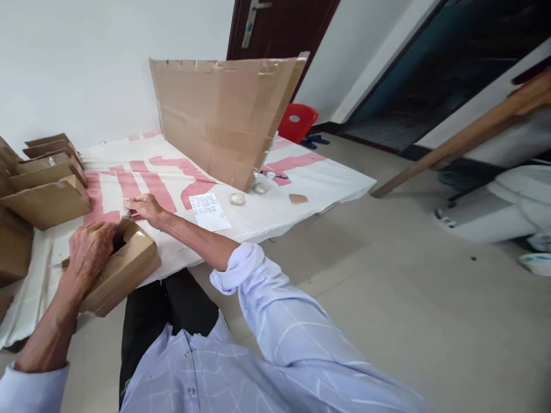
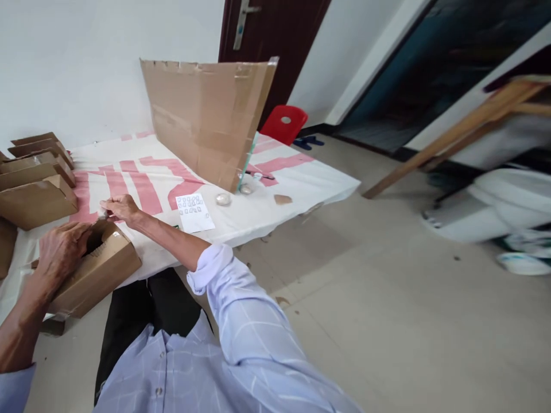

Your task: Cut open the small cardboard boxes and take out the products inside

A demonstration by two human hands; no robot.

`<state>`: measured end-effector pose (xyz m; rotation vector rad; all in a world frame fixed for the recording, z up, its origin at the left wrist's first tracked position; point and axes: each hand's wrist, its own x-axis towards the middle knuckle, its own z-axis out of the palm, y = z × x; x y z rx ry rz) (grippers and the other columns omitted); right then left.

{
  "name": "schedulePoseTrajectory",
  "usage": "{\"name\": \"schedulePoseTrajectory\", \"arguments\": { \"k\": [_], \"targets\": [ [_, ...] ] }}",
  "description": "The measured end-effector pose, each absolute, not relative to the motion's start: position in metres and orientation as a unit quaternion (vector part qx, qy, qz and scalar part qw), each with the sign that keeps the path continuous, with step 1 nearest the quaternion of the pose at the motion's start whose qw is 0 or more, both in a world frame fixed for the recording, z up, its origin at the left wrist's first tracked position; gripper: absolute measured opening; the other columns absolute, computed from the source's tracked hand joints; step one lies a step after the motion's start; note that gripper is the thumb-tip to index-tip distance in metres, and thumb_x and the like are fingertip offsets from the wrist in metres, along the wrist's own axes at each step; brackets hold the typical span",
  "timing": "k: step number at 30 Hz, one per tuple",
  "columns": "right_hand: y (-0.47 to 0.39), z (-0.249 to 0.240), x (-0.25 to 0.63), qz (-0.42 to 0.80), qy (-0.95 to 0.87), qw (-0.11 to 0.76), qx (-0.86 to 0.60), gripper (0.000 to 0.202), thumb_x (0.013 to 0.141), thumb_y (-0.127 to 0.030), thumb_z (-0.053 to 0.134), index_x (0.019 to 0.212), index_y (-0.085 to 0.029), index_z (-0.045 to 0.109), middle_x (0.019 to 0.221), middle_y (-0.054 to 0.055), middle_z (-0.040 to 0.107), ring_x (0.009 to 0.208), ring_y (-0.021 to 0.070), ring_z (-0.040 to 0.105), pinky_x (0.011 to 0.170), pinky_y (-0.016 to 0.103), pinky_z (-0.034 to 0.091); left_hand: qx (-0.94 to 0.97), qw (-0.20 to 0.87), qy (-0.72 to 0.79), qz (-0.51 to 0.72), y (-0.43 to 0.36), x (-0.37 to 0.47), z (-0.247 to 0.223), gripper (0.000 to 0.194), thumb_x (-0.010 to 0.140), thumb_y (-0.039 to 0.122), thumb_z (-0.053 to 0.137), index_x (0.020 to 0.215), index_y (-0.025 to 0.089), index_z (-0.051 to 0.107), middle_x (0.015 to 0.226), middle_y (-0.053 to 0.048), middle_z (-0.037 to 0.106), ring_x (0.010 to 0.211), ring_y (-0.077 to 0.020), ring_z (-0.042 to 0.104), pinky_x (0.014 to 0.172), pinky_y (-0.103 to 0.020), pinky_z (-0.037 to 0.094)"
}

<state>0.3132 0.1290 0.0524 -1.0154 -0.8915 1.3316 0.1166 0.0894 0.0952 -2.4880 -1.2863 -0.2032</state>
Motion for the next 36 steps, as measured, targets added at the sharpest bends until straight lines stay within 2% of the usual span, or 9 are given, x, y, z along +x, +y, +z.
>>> {"name": "schedulePoseTrajectory", "arguments": {
  "k": [3, 6, 11, 13, 16, 20, 25, 31, 36],
  "targets": [
    [0.132, 0.054, 0.318, 0.536, -0.379, 0.611, -0.443, 0.045, 0.09, -0.044, 0.096, 0.069, -0.02, 0.065, 0.065, -0.003, 0.067, 0.063, 0.0116, 0.063, 0.061, 0.024, 0.056, -0.874, 0.164, -0.453, -0.069, 0.086, 0.118, 0.094, 0.031, 0.109, 0.019, 0.053, 0.099, 0.021, 0.082, 0.105, -0.011, 0.085, 0.093, -0.0281, 0.075, 0.072, -0.037, 0.041],
    [0.135, 0.064, 0.34, 0.44, -0.411, 0.663, -0.445, 0.047, 0.095, -0.046, 0.092, 0.068, -0.022, 0.062, 0.062, -0.003, 0.063, 0.061, 0.0106, 0.057, 0.062, 0.023, 0.053, -0.886, 0.14, -0.437, -0.073, 0.078, 0.119, 0.093, 0.03, 0.109, 0.018, 0.055, 0.099, 0.021, 0.083, 0.104, -0.011, 0.085, 0.096, -0.0282, 0.076, 0.079, -0.037, 0.046],
    [0.137, 0.067, 0.395, 0.311, -0.521, 0.695, -0.386, 0.059, 0.092, -0.074, 0.084, 0.072, -0.023, 0.064, 0.069, -0.001, 0.067, 0.063, 0.0114, 0.056, 0.062, 0.024, 0.052, -0.885, 0.131, -0.44, -0.073, 0.074, 0.118, 0.093, 0.031, 0.111, 0.02, 0.055, 0.102, 0.02, 0.084, 0.105, -0.013, 0.084, 0.1, -0.0297, 0.077, 0.083, -0.038, 0.049],
    [0.128, 0.054, 0.42, 0.268, -0.539, 0.684, -0.411, 0.06, 0.092, -0.078, 0.081, 0.073, -0.023, 0.065, 0.069, -0.001, 0.066, 0.062, 0.0118, 0.054, 0.061, 0.025, 0.05, -0.886, 0.135, -0.437, -0.077, 0.074, 0.117, 0.094, 0.031, 0.112, 0.021, 0.055, 0.103, 0.021, 0.085, 0.107, -0.011, 0.085, 0.1, -0.0292, 0.077, 0.083, -0.037, 0.05],
    [0.109, 0.024, 0.467, 0.191, -0.528, 0.66, -0.499, 0.055, 0.096, -0.071, 0.076, 0.072, -0.022, 0.066, 0.068, -0.002, 0.063, 0.064, 0.0132, 0.053, 0.064, 0.028, 0.047, -0.886, 0.146, -0.429, -0.093, 0.077, 0.113, 0.094, 0.033, 0.113, 0.025, 0.053, 0.106, 0.023, 0.085, 0.109, -0.009, 0.086, 0.102, -0.0292, 0.077, 0.08, -0.036, 0.049],
    [0.082, -0.014, 0.549, 0.053, -0.453, 0.617, -0.641, 0.041, 0.101, -0.048, 0.069, 0.07, -0.022, 0.065, 0.069, -0.001, 0.062, 0.07, 0.0173, 0.056, 0.072, 0.031, 0.046, -0.885, 0.158, -0.424, -0.109, 0.085, 0.108, 0.088, 0.034, 0.113, 0.03, 0.052, 0.11, 0.025, 0.086, 0.111, -0.008, 0.087, 0.102, -0.0301, 0.078, 0.08, -0.037, 0.05],
    [0.063, -0.045, 0.639, -0.1, -0.447, 0.466, -0.757, 0.025, 0.102, -0.025, 0.063, 0.079, -0.022, 0.073, 0.089, 0.009, 0.075, 0.089, 0.0243, 0.063, 0.081, 0.034, 0.046, -0.887, 0.15, -0.415, -0.134, 0.089, 0.105, 0.086, 0.041, 0.113, 0.036, 0.046, 0.111, 0.027, 0.085, 0.114, -0.008, 0.088, 0.105, -0.0311, 0.079, 0.077, -0.039, 0.052],
    [0.052, -0.086, 0.681, -0.15, -0.495, 0.302, -0.801, 0.025, 0.105, -0.021, 0.063, 0.085, -0.02, 0.077, 0.098, 0.013, 0.076, 0.095, 0.0258, 0.062, 0.078, 0.035, 0.04, -0.883, 0.129, -0.422, -0.162, 0.09, 0.107, 0.088, 0.045, 0.109, 0.044, 0.042, 0.102, 0.03, 0.085, 0.109, -0.01, 0.087, 0.102, -0.0357, 0.077, 0.072, -0.043, 0.053],
    [0.039, -0.115, 0.678, -0.158, -0.547, 0.252, -0.782, 0.026, 0.108, -0.021, 0.063, 0.085, -0.021, 0.076, 0.101, 0.013, 0.076, 0.099, 0.0266, 0.06, 0.08, 0.036, 0.041, -0.882, 0.114, -0.432, -0.148, 0.089, 0.11, 0.088, 0.051, 0.111, 0.05, 0.037, 0.105, 0.029, 0.083, 0.116, -0.011, 0.087, 0.109, -0.0363, 0.078, 0.082, -0.046, 0.055]
  ]
}}
